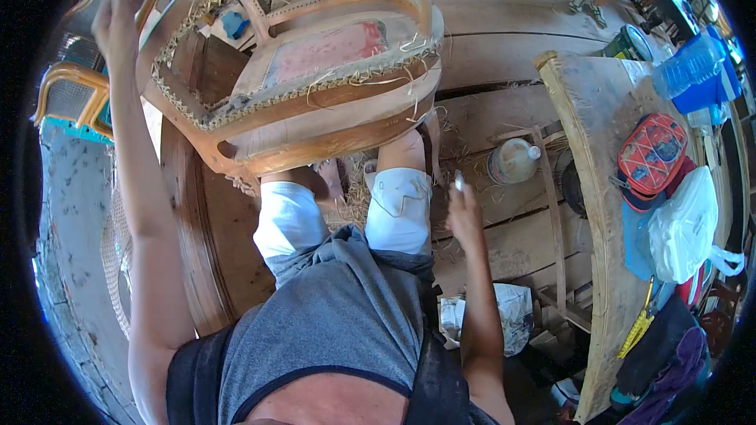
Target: Trimming and securing bamboo or rattan strips on a wooden chair frame using a utility knife.
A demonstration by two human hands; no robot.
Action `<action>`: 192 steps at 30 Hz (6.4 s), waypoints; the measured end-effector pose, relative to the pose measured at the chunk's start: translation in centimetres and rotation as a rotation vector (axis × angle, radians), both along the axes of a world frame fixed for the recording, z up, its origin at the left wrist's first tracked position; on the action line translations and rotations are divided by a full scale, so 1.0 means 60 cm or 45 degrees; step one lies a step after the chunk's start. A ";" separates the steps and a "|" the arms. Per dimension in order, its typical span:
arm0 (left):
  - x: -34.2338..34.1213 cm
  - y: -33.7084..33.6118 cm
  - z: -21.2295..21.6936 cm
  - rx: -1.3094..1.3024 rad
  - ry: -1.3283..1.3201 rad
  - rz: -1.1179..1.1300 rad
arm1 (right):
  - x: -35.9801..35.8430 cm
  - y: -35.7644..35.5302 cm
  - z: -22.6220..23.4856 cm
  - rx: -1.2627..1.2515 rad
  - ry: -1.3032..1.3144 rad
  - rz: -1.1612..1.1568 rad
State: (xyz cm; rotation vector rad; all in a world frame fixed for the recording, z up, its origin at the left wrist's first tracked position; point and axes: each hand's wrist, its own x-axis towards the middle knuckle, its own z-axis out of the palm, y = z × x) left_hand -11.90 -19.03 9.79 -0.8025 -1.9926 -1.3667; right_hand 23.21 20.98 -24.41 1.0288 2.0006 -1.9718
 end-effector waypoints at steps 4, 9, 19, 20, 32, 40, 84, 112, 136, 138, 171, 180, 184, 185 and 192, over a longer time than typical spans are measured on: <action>0.172 0.130 -0.122 -0.172 -0.300 -0.215 | 0.078 0.035 -0.014 -0.071 0.116 -0.272; 0.221 0.205 -0.288 -0.841 0.017 -0.059 | -0.031 -0.037 0.041 -0.028 0.392 -0.022; 0.264 0.226 -0.313 -1.057 0.147 -0.331 | -0.175 -0.098 0.130 0.447 0.749 0.122; 0.264 0.231 -0.307 -0.897 0.113 -0.344 | -0.191 -0.102 0.155 0.423 0.812 0.072; 0.010 0.380 -0.266 -0.685 -1.613 -0.826 | -0.277 -0.087 0.170 1.081 1.271 -0.091; -0.004 0.396 -0.291 -0.829 -1.735 -1.082 | -0.264 -0.089 0.152 0.796 0.999 -0.261; -0.017 0.401 -0.361 -1.067 -1.380 -0.543 | -0.217 -0.299 -0.154 0.615 0.083 1.695; 0.007 0.414 -0.349 -1.153 -1.172 -0.612 | -0.199 -0.249 -0.118 0.536 0.247 1.303; 0.041 0.383 -0.284 -0.515 -1.545 -0.835 | -0.292 -0.047 0.136 1.128 1.395 -0.167; 0.042 0.381 -0.285 -0.533 -1.558 -0.818 | -0.275 -0.043 0.131 1.091 1.382 -0.153; 0.020 0.398 -0.316 -0.616 -1.539 -0.920 | -0.257 -0.037 0.157 0.854 1.341 -0.179; 0.020 0.390 -0.311 -0.769 -1.595 -0.900 | -0.279 -0.056 0.130 0.947 1.304 -0.176; 0.000 0.384 -0.324 -0.756 -1.854 -0.882 | -0.269 -0.068 0.140 0.921 1.195 -0.138; -0.002 0.388 -0.325 -0.755 -1.843 -0.888 | -0.269 -0.070 0.142 0.930 1.201 -0.141; -0.010 0.391 -0.322 -0.848 -1.873 -0.938 | -0.276 -0.075 0.154 1.099 1.011 -0.125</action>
